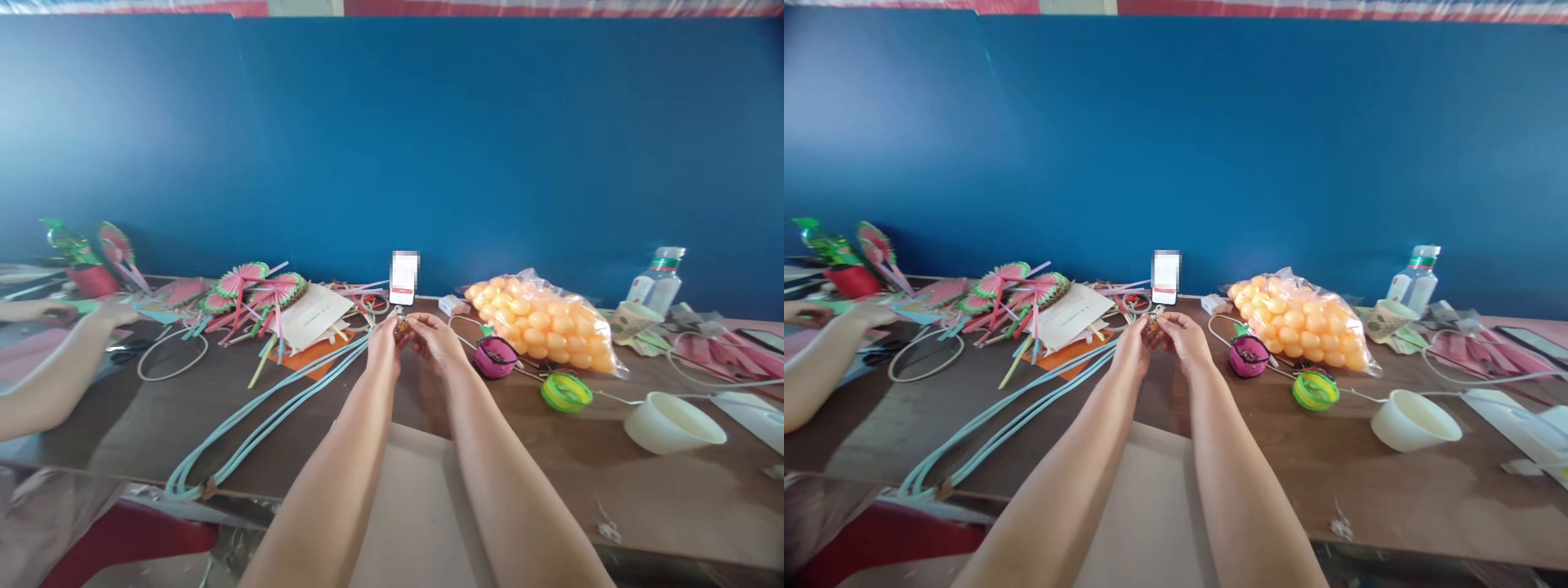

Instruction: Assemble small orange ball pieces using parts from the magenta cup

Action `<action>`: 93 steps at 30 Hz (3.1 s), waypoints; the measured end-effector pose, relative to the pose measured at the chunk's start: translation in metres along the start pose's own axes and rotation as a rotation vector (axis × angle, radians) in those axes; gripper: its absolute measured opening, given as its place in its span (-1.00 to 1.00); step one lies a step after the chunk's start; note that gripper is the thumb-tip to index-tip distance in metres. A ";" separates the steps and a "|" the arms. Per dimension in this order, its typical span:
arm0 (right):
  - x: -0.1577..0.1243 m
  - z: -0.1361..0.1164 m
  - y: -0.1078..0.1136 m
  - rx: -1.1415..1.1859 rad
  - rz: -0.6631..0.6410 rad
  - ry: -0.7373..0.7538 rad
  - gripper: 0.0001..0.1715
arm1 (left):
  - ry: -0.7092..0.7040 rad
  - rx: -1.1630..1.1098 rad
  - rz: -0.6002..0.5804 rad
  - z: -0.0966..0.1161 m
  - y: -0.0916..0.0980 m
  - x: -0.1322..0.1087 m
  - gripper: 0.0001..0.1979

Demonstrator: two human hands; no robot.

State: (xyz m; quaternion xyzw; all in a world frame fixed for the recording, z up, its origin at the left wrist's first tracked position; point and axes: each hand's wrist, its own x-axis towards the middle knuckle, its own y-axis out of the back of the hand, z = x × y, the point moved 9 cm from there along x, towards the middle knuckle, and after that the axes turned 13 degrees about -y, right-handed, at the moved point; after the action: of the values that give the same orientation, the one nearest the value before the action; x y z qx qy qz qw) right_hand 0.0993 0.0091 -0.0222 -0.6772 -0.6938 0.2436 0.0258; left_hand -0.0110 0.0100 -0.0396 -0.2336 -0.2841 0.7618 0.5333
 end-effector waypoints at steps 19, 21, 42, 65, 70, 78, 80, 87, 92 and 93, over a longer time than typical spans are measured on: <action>0.001 0.005 -0.001 0.006 -0.030 -0.048 -0.69 | 0.015 0.079 0.033 0.001 0.004 -0.004 -0.73; 0.000 0.004 -0.001 0.000 -0.032 -0.047 -0.69 | 0.015 0.087 0.034 0.001 0.004 -0.004 -0.69; 0.003 0.007 -0.001 0.042 -0.050 -0.077 -0.69 | -0.021 0.125 0.006 0.007 -0.001 -0.007 -0.70; 0.004 0.004 -0.001 0.008 -0.033 -0.028 -0.72 | -0.051 0.134 0.038 0.009 0.001 -0.006 -0.75; 0.004 0.004 -0.002 0.039 -0.050 -0.039 -0.72 | -0.056 0.107 0.017 0.008 -0.001 -0.006 -0.75; 0.004 0.007 -0.006 0.063 -0.070 -0.055 -0.67 | -0.057 0.090 0.006 0.006 -0.002 -0.004 -0.76; 0.004 0.007 -0.006 0.068 -0.065 -0.056 -0.66 | -0.062 0.097 0.005 0.006 -0.002 -0.004 -0.77; 0.003 0.006 -0.006 0.052 -0.051 -0.045 -0.68 | -0.076 0.117 0.007 0.006 0.000 -0.003 -0.79; 0.002 0.005 -0.006 0.023 -0.041 -0.043 -0.72 | -0.091 0.133 -0.001 0.008 -0.001 -0.003 -0.76; 0.002 0.005 -0.006 0.017 -0.042 -0.039 -0.72 | -0.092 0.134 -0.005 0.008 -0.001 -0.003 -0.75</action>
State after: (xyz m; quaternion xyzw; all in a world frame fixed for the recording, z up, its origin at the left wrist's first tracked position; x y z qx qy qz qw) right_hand 0.0920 0.0101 -0.0248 -0.6572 -0.7064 0.2620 0.0229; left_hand -0.0146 0.0057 -0.0328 -0.1614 -0.2570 0.7878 0.5360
